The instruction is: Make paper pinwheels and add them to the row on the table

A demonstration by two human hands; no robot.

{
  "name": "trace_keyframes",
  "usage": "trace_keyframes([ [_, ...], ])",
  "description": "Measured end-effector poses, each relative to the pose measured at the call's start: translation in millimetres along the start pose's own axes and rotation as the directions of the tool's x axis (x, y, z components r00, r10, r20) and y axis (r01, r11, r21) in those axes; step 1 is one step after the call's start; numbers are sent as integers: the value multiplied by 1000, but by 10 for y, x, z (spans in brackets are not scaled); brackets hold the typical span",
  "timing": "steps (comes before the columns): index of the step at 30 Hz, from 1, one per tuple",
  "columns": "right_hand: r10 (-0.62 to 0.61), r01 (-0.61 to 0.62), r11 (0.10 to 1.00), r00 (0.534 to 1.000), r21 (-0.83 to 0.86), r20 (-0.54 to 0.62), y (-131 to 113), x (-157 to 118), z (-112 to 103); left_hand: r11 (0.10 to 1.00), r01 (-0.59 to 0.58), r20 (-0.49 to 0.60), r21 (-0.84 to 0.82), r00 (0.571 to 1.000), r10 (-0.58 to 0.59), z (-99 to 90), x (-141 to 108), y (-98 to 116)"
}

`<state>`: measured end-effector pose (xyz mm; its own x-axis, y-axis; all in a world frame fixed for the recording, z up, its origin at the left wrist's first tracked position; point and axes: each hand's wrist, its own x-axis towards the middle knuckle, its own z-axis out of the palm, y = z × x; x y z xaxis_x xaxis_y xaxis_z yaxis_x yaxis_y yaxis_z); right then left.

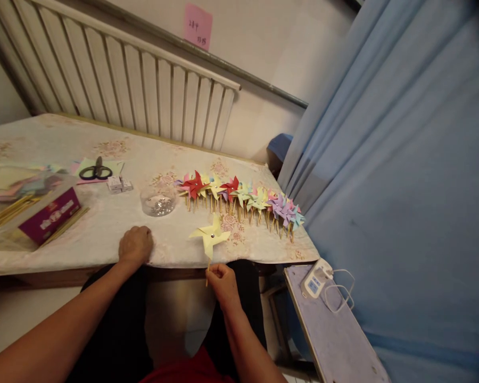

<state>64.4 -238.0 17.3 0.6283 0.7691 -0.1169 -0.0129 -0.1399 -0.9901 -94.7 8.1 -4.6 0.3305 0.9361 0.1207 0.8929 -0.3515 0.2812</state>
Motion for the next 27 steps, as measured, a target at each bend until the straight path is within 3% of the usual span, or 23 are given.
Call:
trace_keyframes([
  [6, -1, 0, 999, 999, -44, -38, 131, 264, -67, 988, 38, -125, 148, 992, -20, 98, 69, 63],
  [19, -129, 96, 982, 971, -165, -203, 150, 1012, -168, 979, 28, -124, 202, 992, -3, 113, 56, 76],
  [27, -123, 85, 979, 971, -184, -207, 207, 1122, -169, 974, 49, -111, 220, 993, -25, 95, 31, 96],
])
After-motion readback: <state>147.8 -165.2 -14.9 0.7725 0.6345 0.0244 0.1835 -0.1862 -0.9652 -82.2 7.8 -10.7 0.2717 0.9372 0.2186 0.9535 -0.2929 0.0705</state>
